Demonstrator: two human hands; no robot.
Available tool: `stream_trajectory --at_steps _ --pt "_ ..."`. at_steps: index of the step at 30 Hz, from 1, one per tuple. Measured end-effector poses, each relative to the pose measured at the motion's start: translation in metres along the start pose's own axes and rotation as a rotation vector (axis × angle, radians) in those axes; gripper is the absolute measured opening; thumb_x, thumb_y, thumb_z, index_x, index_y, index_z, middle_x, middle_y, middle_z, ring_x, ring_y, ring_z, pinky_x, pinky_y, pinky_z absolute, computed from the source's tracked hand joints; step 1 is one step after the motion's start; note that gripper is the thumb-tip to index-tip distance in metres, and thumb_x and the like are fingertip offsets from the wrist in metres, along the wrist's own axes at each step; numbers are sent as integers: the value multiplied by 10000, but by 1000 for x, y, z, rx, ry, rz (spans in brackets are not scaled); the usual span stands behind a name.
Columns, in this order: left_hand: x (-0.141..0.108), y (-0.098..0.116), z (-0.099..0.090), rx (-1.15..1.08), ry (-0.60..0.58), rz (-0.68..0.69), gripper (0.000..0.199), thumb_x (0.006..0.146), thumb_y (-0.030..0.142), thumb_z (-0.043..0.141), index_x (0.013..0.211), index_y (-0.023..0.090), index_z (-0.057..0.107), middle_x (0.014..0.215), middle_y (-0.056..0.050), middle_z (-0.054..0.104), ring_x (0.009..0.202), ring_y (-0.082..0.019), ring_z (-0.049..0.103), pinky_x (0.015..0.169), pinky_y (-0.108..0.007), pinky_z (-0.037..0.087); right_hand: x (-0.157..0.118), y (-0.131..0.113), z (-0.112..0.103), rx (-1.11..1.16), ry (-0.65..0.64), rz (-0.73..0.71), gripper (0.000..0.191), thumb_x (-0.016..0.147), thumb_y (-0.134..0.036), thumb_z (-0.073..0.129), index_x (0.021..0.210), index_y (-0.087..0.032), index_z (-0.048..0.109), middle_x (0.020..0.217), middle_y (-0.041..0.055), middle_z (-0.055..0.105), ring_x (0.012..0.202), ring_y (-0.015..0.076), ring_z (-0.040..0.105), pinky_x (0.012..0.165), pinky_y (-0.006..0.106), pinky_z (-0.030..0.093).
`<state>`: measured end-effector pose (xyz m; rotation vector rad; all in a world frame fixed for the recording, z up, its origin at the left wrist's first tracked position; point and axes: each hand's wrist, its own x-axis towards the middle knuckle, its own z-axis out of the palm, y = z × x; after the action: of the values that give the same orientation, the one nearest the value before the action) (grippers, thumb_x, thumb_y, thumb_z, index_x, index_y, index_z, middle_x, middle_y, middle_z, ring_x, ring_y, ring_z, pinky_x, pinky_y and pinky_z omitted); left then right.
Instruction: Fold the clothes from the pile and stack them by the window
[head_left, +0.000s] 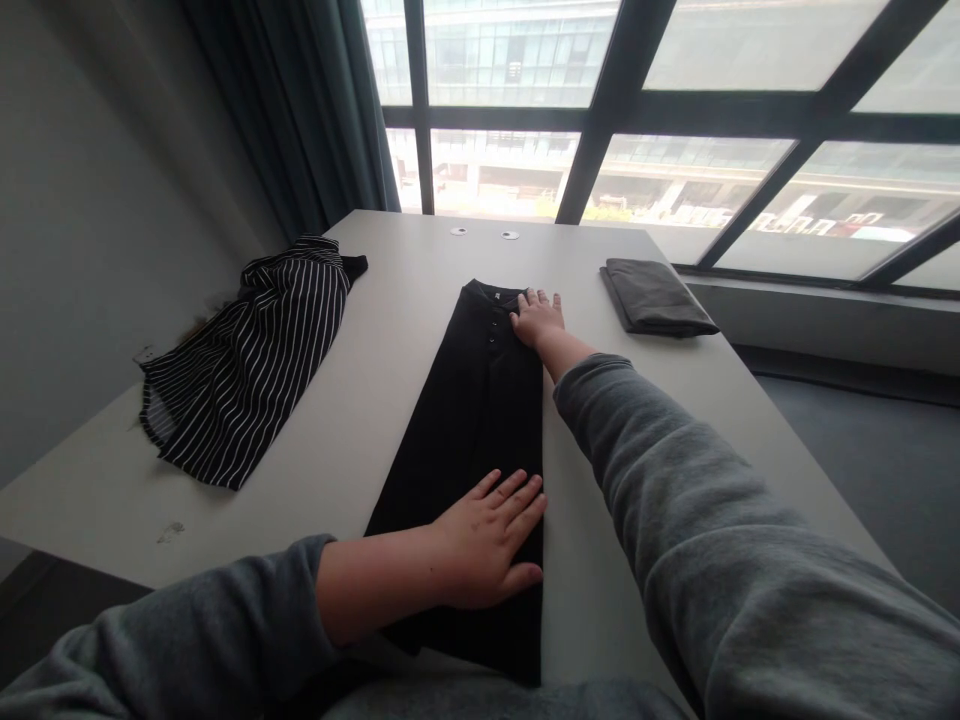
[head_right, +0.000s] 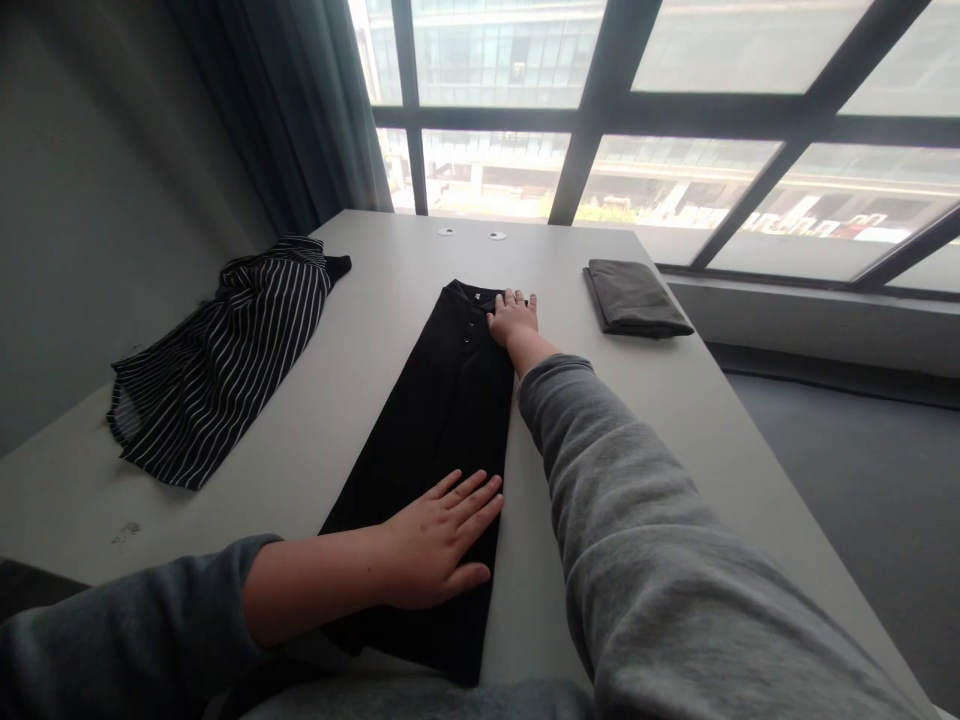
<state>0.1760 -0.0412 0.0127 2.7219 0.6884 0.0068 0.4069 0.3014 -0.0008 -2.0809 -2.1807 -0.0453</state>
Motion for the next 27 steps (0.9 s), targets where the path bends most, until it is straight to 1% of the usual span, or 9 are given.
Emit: stream_trajectory --at_steps 3,5,9,12,16,20,23,25,27 --pt "3 -18 -5 62 73 -121 769 1128 579 319 1699 66 281 1786 -198 152 1676 -311 86 1352 -487 136 -34 -14 -13 51 101 -149 682 1113 -448 315 1660 -50 400 1757 218 289 1642 355 221 1323 591 124" --pt "1 -28 -8 109 91 -145 751 1125 558 354 1680 54 324 1780 -208 169 1675 -318 93 1353 -486 117 -71 -20 -16 87 95 -273 686 1118 -485 327 1646 -61 433 1741 222 325 1634 362 252 1319 572 178" --pt "-13 -28 -3 134 30 8 811 1079 611 458 1677 74 348 1772 -216 205 1670 -334 135 1350 -490 119 -149 -20 -10 108 -105 -647 712 1103 -567 421 1692 -168 390 1776 156 264 1651 364 212 1320 567 204" --pt "-22 -14 8 106 43 89 848 1034 655 525 1689 145 352 1784 -199 177 1666 -363 145 1342 -521 136 -174 -16 -5 113 -206 -810 684 1121 -542 415 1727 -246 302 1799 102 185 1663 336 173 1332 599 127" --pt "-27 3 14 66 30 161 791 1050 619 527 1684 173 368 1782 -185 217 1666 -352 167 1342 -549 123 -162 -15 -6 111 -205 -754 638 1132 -482 414 1720 -250 322 1802 93 166 1668 343 131 1331 595 132" --pt "-48 -10 -13 -12 72 163 571 1091 420 522 1621 216 464 1736 -120 390 1638 -285 283 1333 -491 207 -161 -22 -15 100 -141 -656 637 1099 -435 505 1688 -214 403 1800 125 183 1660 418 100 1313 660 132" --pt "-91 -32 -42 -54 215 30 384 1035 368 641 1393 233 659 1586 -117 568 1485 -299 499 1241 -478 368 -199 -26 -28 167 -30 -639 644 1076 -410 549 1669 -189 432 1792 160 216 1654 432 133 1296 697 164" --pt "-124 -39 -49 -51 174 42 332 957 414 764 1244 254 715 1396 -88 684 1301 -290 619 1135 -454 456 -242 -31 -40 246 1 -669 583 1068 -386 561 1616 -195 510 1747 172 334 1629 413 242 1278 681 256" --pt "-150 -37 -42 -19 127 82 399 875 435 857 1212 269 723 1297 -70 709 1186 -280 654 1057 -430 490 -293 -39 -53 319 -22 -736 447 1056 -339 579 1471 -192 655 1613 182 516 1527 374 431 1237 611 379"
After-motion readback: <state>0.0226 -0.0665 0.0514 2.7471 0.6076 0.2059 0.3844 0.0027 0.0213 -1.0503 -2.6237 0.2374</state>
